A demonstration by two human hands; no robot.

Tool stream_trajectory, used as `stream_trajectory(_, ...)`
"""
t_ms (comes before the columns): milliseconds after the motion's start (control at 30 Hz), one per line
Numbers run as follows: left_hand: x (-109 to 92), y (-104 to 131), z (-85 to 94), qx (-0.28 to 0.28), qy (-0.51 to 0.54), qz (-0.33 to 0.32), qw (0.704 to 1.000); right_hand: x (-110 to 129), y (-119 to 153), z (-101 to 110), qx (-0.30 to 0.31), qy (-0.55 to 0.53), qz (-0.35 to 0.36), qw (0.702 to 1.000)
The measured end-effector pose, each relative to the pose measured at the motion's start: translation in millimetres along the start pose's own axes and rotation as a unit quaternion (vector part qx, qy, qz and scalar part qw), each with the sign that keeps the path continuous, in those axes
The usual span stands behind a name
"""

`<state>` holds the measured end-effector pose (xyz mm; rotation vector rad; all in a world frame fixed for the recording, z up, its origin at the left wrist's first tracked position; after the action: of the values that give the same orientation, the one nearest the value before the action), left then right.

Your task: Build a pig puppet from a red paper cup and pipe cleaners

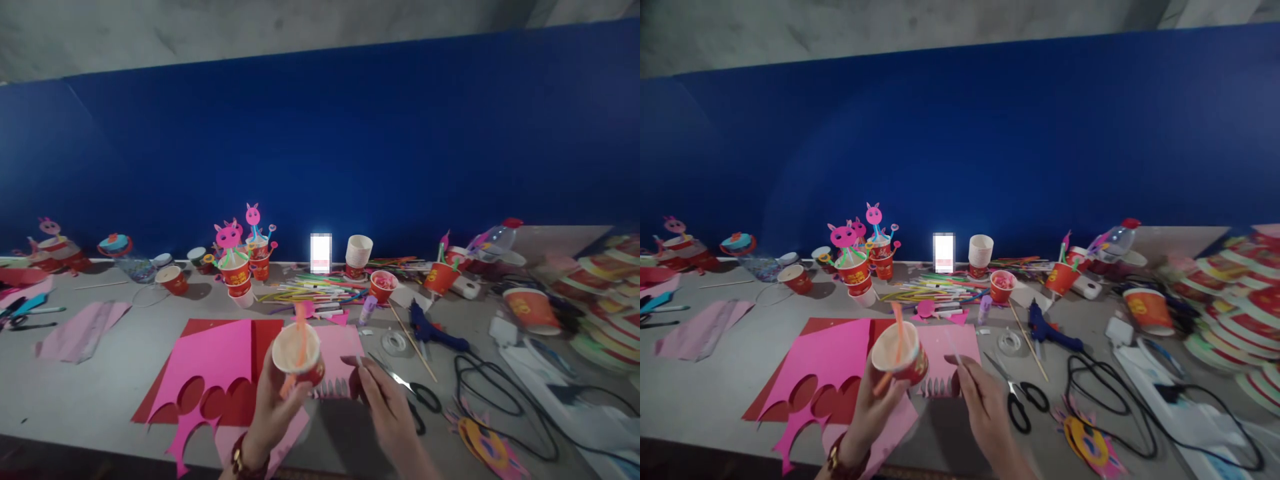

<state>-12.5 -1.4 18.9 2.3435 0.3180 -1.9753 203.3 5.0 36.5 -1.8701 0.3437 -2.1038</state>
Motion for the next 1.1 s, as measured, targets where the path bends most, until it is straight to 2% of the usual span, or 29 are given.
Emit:
stream_trajectory(33, 8, -1, -5.0, -0.008, 0.103, 0.079, 0.991, -1, 0, -3, 0.008, -0.001, -0.008, 1.0)
stream_trajectory(67, 14, -2, -12.0, -0.012, 0.2, 0.141, 0.969, -2, 2, -5, 0.017, -0.002, -0.02, 1.0)
stream_trajectory(167, 22, -6, -38.8, 0.012, 0.379, 0.297, 0.877, -7, 9, -10, 0.046, -0.009, -0.048, 0.998)
stream_trajectory(267, 16, -13, -57.4, 0.049, 0.465, 0.36, 0.807, -6, 17, -8, 0.065, 0.011, -0.03, 0.997)
stream_trajectory(400, 14, -16, -65.8, 0.052, 0.505, 0.394, 0.766, 3, 23, -5, 0.092, 0.066, 0.003, 0.994)
stream_trajectory(567, 10, -16, -67.2, 0.06, 0.517, 0.393, 0.758, 11, 23, -12, 0.145, 0.112, 0.013, 0.983)
stream_trajectory(867, 9, -16, -62.7, 0.057, 0.484, 0.372, 0.79, 12, 18, -20, 0.166, 0.139, 0.019, 0.976)
stream_trajectory(1100, 11, -13, -59.3, 0.051, 0.476, 0.359, 0.801, 12, 19, -21, 0.164, 0.145, 0.011, 0.976)
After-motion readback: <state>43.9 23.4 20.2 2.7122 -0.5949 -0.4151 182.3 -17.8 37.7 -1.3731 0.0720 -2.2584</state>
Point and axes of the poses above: each hand's wrist, its own y-axis away from the middle knuckle, its own z-axis out of the back of the hand, x = y × z, the point moved 6 cm from there along -y, towards the middle knuckle, and after that the axes turned 6 degrees about z, right-handed, at the moved point
